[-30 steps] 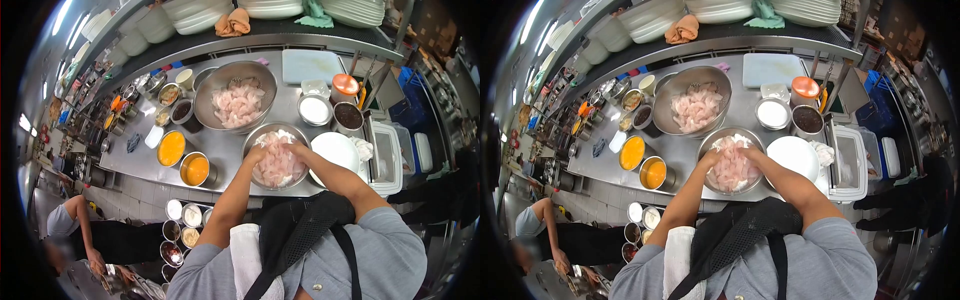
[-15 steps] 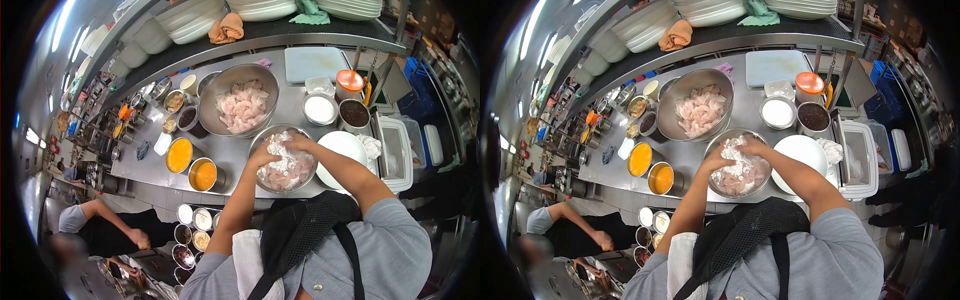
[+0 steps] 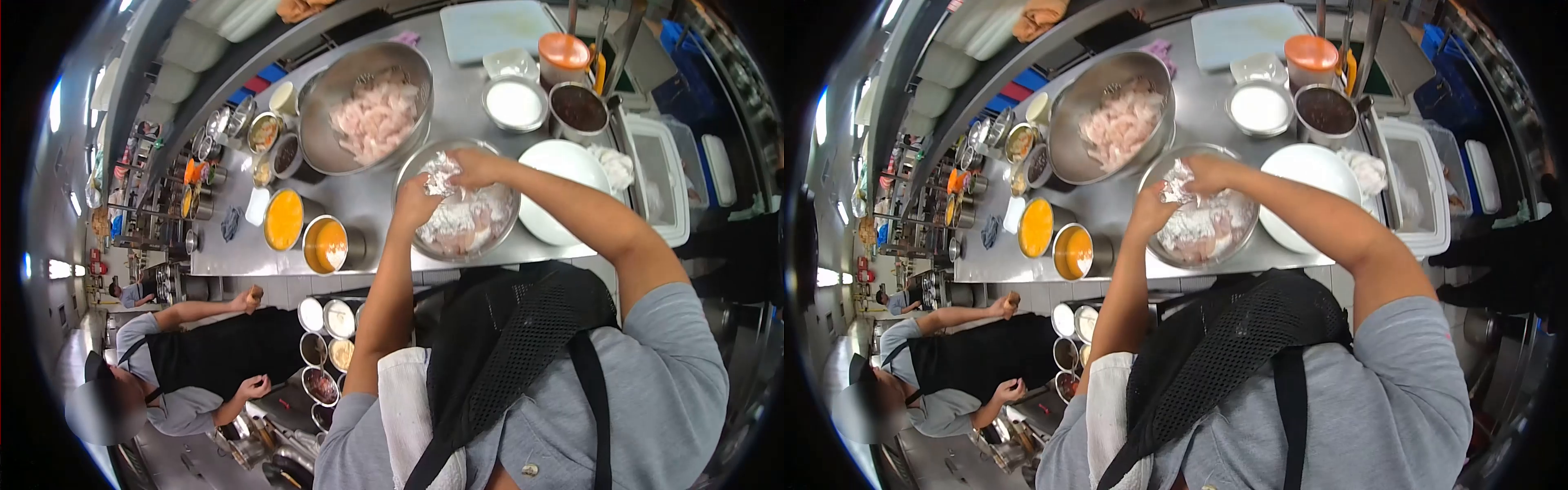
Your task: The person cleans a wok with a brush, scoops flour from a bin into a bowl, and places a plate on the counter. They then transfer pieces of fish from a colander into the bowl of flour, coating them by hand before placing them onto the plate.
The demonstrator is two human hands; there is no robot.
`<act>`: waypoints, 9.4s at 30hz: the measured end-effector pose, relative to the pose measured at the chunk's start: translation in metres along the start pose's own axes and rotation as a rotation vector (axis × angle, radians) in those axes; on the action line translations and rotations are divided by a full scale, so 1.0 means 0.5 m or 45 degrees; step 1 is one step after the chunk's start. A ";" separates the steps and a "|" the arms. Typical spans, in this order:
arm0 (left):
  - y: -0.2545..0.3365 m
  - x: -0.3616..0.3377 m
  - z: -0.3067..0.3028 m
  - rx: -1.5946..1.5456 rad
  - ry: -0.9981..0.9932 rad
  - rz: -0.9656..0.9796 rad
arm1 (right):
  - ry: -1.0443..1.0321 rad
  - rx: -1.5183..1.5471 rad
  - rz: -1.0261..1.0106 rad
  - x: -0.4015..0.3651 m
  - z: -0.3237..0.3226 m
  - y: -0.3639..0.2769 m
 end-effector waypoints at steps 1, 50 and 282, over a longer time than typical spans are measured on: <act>-0.003 -0.019 0.001 0.178 -0.078 0.012 | 0.071 -0.010 -0.046 -0.004 0.001 0.011; 0.007 -0.008 -0.008 0.016 -0.568 0.029 | -0.130 -0.161 -0.045 0.013 0.030 -0.020; 0.027 -0.034 -0.015 -0.292 0.286 0.086 | -0.113 -0.119 -0.292 0.030 0.039 -0.001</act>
Point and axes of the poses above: each hand's wrist, its own x-axis towards the middle knuckle, its own z-axis out of the palm, y = z × x, the point moved 8 cm from there along x, towards the middle knuckle, and after that the axes turned 5 degrees about y, right-handed, at the moved point
